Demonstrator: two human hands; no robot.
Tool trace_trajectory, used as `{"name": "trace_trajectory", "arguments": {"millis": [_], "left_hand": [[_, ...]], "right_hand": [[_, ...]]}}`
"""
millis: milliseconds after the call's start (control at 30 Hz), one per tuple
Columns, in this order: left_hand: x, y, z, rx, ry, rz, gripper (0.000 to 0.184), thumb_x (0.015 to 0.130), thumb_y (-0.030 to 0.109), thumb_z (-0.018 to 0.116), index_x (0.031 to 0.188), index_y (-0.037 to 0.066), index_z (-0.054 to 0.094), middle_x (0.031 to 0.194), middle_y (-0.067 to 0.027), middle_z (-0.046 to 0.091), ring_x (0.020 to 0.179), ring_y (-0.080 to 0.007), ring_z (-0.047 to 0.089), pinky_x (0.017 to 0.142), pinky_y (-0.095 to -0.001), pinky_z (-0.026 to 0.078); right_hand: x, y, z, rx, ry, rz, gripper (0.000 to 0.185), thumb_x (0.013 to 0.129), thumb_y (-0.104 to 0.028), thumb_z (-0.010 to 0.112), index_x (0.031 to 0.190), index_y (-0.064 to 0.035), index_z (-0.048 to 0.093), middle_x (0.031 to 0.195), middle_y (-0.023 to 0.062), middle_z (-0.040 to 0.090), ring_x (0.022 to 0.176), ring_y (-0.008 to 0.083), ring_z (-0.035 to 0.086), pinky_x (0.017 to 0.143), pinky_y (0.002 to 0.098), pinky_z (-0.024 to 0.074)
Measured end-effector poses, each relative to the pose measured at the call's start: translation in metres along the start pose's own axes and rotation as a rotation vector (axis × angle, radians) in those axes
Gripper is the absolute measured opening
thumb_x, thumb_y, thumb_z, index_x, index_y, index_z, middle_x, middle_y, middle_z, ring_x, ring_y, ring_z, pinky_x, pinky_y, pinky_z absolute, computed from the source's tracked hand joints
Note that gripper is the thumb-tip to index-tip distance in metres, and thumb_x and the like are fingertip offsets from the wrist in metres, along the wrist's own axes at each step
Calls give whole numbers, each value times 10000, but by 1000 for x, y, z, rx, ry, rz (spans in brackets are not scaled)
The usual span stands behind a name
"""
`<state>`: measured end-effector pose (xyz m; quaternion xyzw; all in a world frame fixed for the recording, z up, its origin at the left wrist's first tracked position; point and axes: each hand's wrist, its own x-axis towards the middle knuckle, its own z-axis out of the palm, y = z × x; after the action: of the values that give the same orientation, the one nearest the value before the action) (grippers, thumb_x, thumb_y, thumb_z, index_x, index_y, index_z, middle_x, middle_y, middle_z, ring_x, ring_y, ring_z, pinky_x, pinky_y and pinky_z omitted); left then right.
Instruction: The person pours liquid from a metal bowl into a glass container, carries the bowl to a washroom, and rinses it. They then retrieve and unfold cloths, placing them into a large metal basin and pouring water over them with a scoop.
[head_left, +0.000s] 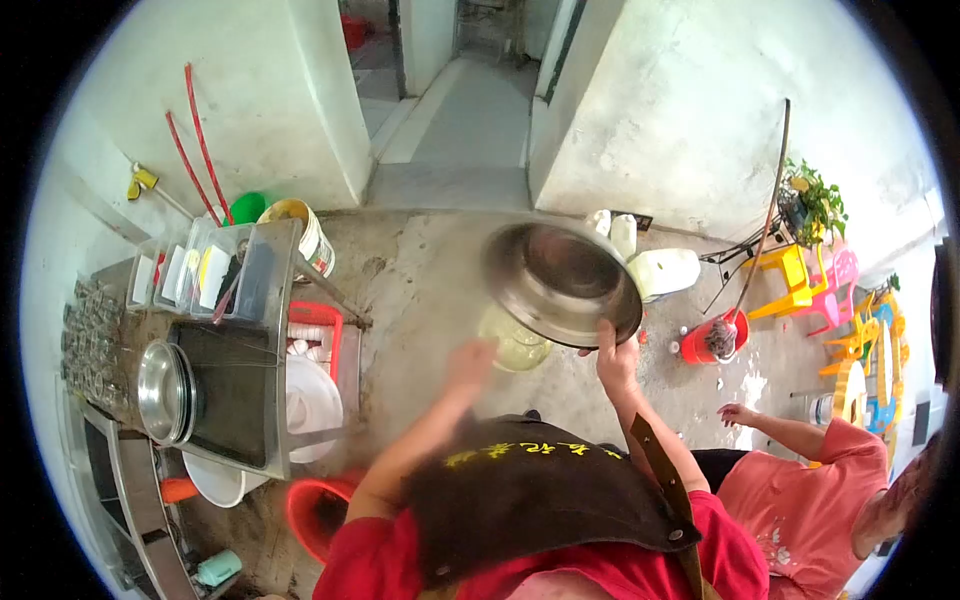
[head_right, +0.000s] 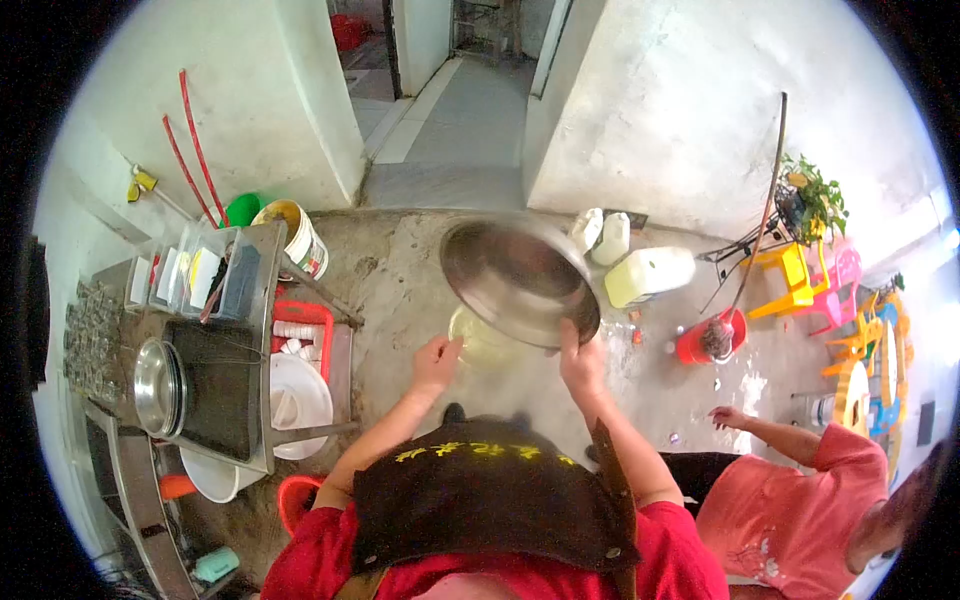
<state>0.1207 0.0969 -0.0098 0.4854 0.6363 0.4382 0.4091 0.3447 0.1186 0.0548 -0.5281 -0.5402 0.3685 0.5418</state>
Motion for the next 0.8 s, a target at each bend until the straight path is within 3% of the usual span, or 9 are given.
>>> {"name": "trace_trajectory", "arguments": {"millis": [233,300,333,400,467,500,533,733,800], "left_hand": [[5,-6,-9,-37,7,111,297,829,220,586,646,4,497,524,-40,424,514,-77,370,462,-265,332],[4,4,-15,13,-45,33,313,818,297,566,750,-9,548,600,-126,542,555,-153,481,537,-325,407],[5,3,-15,20,-51,37,313,818,297,566,750,-9,548,600,-126,542,555,-153,481,537,-325,407],[6,-1,-10,-39,29,96,325,835,196,581,605,13,444,516,-3,398,512,-66,345,450,-263,309],[8,3,-9,-87,36,113,334,837,195,580,596,19,428,521,12,380,515,-64,333,448,-260,297],[9,2,-10,-137,61,117,344,839,193,578,588,26,412,526,27,362,518,-61,321,447,-256,285],[14,-4,-15,-31,8,77,273,828,230,562,668,15,509,544,-28,443,540,-106,382,491,-309,342],[20,9,-18,-49,-2,71,294,832,209,561,628,20,467,532,-3,390,543,-84,345,482,-289,323],[26,12,-17,-57,5,46,292,832,205,561,627,20,463,533,-1,382,545,-79,341,481,-287,321]], "right_hand": [[6,20,-40,401,337,461,395,905,-307,461,1079,47,449,927,158,564,674,215,605,405,271,495],[5,32,-58,498,391,630,456,904,-349,447,1154,29,401,932,145,564,666,232,604,425,277,504],[1,41,-67,523,410,662,450,906,-357,440,1155,15,403,935,143,567,674,244,607,431,281,505],[-12,61,-80,552,448,691,444,908,-365,432,1156,2,406,939,141,570,681,256,609,437,285,507],[-25,78,-93,593,521,766,445,912,-383,415,1144,-3,413,969,147,569,698,280,615,446,299,500],[-32,86,-93,615,583,785,407,910,-410,404,1078,-44,463,879,97,594,669,214,604,477,280,505],[-38,96,-97,604,617,824,401,911,-414,397,1080,-57,465,881,89,593,676,212,599,488,281,506],[-62,147,-120,667,718,937,398,908,-430,390,1092,-87,469,897,79,596,681,233,599,499,289,504],[-62,173,-132,668,702,918,415,914,-401,403,1189,-90,393,1077,123,531,815,284,586,566,367,492]]}}
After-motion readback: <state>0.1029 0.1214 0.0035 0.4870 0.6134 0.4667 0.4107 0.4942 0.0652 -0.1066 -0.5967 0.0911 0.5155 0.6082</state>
